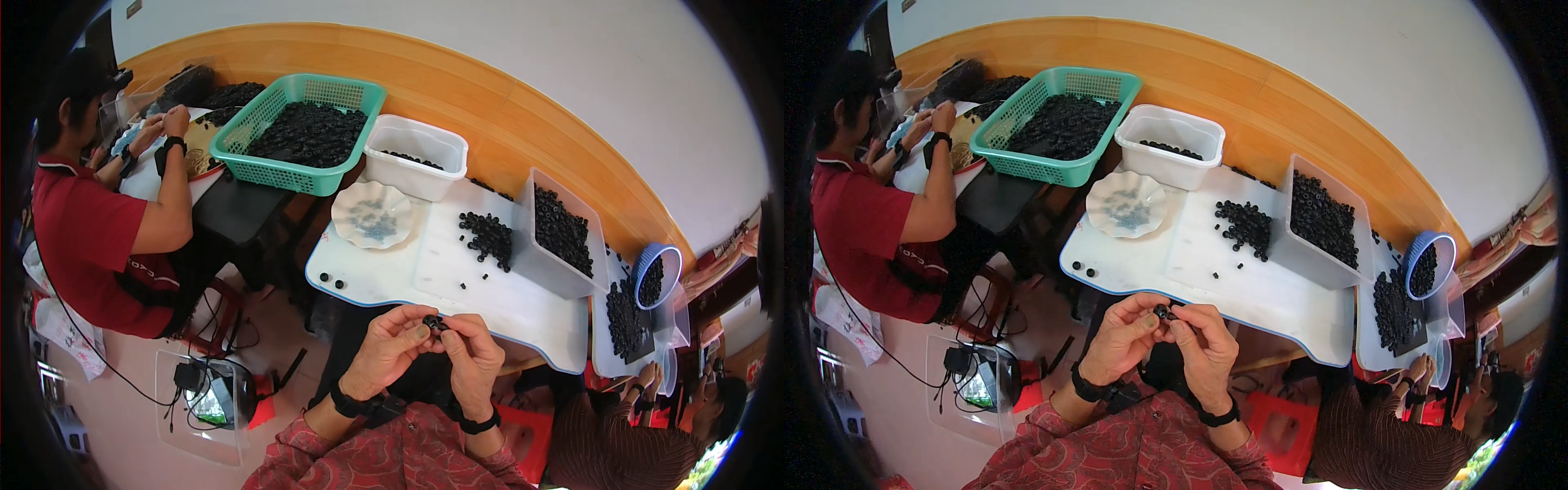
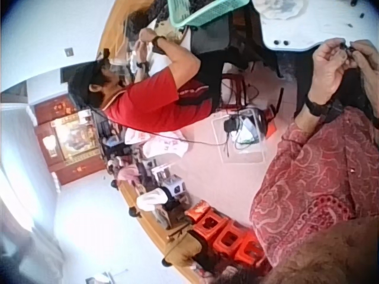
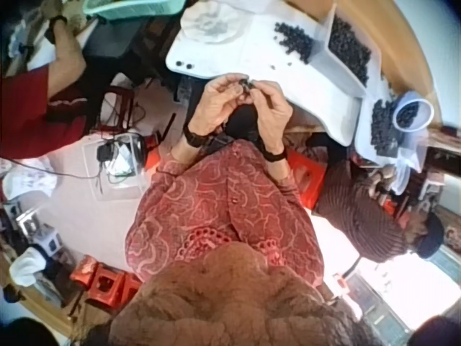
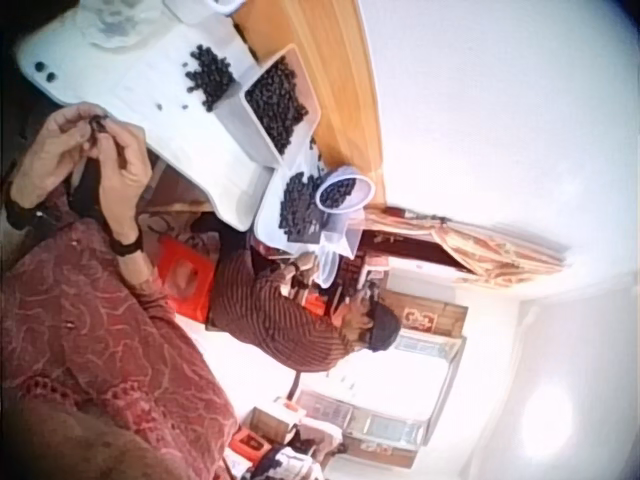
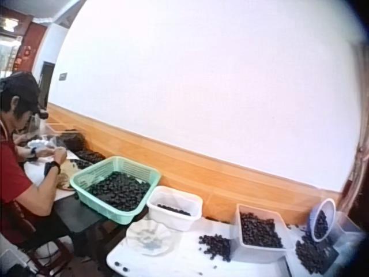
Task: Inspecting and sorting small black plastic components on a white work table.
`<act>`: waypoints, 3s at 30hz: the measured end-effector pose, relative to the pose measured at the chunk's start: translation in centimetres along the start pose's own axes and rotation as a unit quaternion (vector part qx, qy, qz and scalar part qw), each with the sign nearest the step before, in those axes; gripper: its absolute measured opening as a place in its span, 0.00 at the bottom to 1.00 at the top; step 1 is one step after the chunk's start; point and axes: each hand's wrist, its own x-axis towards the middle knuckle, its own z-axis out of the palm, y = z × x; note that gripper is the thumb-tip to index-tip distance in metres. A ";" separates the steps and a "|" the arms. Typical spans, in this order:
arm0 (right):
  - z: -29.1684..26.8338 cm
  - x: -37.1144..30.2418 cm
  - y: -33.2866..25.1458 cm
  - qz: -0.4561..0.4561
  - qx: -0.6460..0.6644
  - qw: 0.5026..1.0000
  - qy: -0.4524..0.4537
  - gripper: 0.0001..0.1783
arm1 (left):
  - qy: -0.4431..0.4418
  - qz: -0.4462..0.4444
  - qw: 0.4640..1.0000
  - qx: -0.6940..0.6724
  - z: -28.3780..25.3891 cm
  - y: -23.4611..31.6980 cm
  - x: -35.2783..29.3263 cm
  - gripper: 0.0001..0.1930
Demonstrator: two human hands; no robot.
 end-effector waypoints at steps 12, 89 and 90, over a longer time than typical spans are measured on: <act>0.8 1.0 1.2 0.026 -0.025 0.999 0.005 0.11 | 0.063 -0.025 0.996 -0.052 -1.2 0.6 0.8 0.13; -1.4 0.7 3.2 0.054 -0.134 0.988 -0.063 0.13 | 0.104 0.019 0.990 0.097 -4.1 -1.6 1.1 0.15; -1.4 0.6 3.2 0.047 -0.139 0.987 -0.064 0.13 | 0.105 0.014 0.990 0.096 -4.1 -1.6 1.0 0.15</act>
